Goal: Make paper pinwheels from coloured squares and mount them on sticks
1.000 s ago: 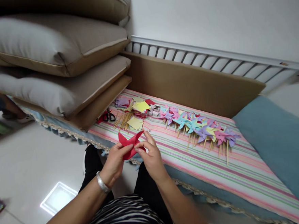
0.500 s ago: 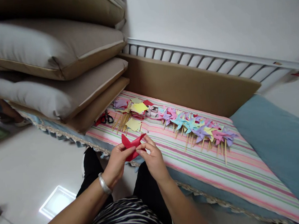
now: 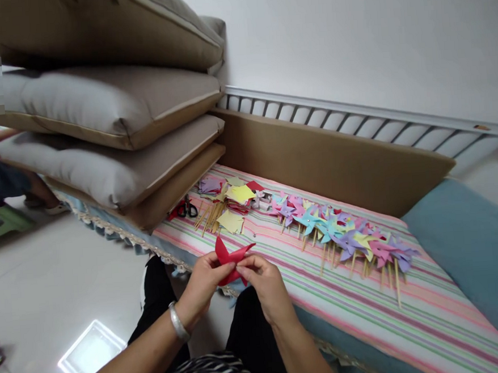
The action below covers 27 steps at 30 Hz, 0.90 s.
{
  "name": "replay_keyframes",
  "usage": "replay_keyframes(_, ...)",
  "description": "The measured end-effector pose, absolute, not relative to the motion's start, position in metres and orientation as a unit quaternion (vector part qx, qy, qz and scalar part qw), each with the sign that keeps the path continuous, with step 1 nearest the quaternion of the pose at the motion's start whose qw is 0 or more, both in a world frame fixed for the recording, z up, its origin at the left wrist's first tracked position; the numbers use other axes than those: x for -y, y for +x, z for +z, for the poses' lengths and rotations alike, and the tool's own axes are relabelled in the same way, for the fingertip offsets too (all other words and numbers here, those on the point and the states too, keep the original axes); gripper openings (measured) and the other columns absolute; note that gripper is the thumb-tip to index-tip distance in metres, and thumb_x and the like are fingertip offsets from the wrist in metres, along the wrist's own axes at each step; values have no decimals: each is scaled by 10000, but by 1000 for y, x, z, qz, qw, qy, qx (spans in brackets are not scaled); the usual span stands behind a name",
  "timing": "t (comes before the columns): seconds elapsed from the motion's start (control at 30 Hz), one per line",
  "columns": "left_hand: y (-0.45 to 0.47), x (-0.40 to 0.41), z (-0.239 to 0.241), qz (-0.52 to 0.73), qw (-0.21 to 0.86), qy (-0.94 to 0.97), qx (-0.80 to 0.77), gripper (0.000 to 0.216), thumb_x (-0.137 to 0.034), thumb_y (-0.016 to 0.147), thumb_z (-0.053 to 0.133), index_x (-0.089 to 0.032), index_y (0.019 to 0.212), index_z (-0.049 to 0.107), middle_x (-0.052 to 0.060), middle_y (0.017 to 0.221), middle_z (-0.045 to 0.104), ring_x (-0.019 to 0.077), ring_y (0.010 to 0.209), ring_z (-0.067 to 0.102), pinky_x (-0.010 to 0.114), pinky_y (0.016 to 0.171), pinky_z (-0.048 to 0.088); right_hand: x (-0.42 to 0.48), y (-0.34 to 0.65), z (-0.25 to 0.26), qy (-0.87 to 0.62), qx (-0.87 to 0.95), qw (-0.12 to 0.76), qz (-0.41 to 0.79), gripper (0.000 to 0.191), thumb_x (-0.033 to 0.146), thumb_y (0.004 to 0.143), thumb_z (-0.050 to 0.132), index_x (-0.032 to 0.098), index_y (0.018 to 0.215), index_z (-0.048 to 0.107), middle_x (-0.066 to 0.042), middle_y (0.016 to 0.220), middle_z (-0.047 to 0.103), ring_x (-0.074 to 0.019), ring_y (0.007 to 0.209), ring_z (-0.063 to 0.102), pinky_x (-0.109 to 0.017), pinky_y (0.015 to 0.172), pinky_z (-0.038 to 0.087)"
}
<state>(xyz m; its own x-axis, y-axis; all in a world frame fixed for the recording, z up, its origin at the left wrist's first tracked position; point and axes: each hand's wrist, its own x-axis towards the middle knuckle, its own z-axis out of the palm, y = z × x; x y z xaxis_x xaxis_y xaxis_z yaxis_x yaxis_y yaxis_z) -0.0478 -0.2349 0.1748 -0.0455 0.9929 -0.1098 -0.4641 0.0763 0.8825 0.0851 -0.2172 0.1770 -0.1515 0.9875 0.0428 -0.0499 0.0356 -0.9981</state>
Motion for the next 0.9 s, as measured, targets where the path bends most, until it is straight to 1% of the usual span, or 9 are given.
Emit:
replay_keyframes(0.1,-49,237,175,590,617,322,-410,161,-203,597,745,-134,741,723,37,672,698,117,577,580,220,593,437,220,84,176,-442,518,477,555,99,251,625,708,180,669,656,-4,666,638,-136,637,554,-249,626,416)
replay_keyframes(0.23,-51,239,173,575,631,321,-410,177,-207,589,751,-120,740,722,50,702,704,113,586,578,217,604,428,223,82,175,-454,489,466,582,131,259,601,731,167,655,654,-2,614,627,-121,583,528,-237,580,390)
replay_keyframes(0.33,-53,239,168,567,640,317,-412,210,-219,580,758,-109,755,720,58,716,705,119,598,581,223,617,428,225,80,175,-459,479,466,586,151,264,590,742,155,644,652,-1,596,625,-116,570,521,-231,568,384)
replay_keyframes(0.53,-55,237,155,557,644,303,-428,267,-243,559,771,-87,767,713,65,690,698,117,573,566,224,589,414,224,78,169,-478,467,455,588,168,268,578,744,139,638,655,3,565,613,-105,540,501,-222,549,376)
replay_keyframes(0.73,-53,237,160,558,627,315,-442,218,-215,549,759,-96,725,712,42,652,687,109,552,551,219,575,406,223,77,168,-464,461,464,597,149,247,585,736,134,631,650,-5,580,628,-104,554,516,-219,565,383)
replay_keyframes(0.9,-53,233,160,554,613,338,-450,222,-226,550,758,-109,733,709,37,685,693,125,582,565,238,603,418,220,77,166,-467,444,482,594,136,221,557,736,136,611,645,-4,576,626,-97,538,511,-214,547,382)
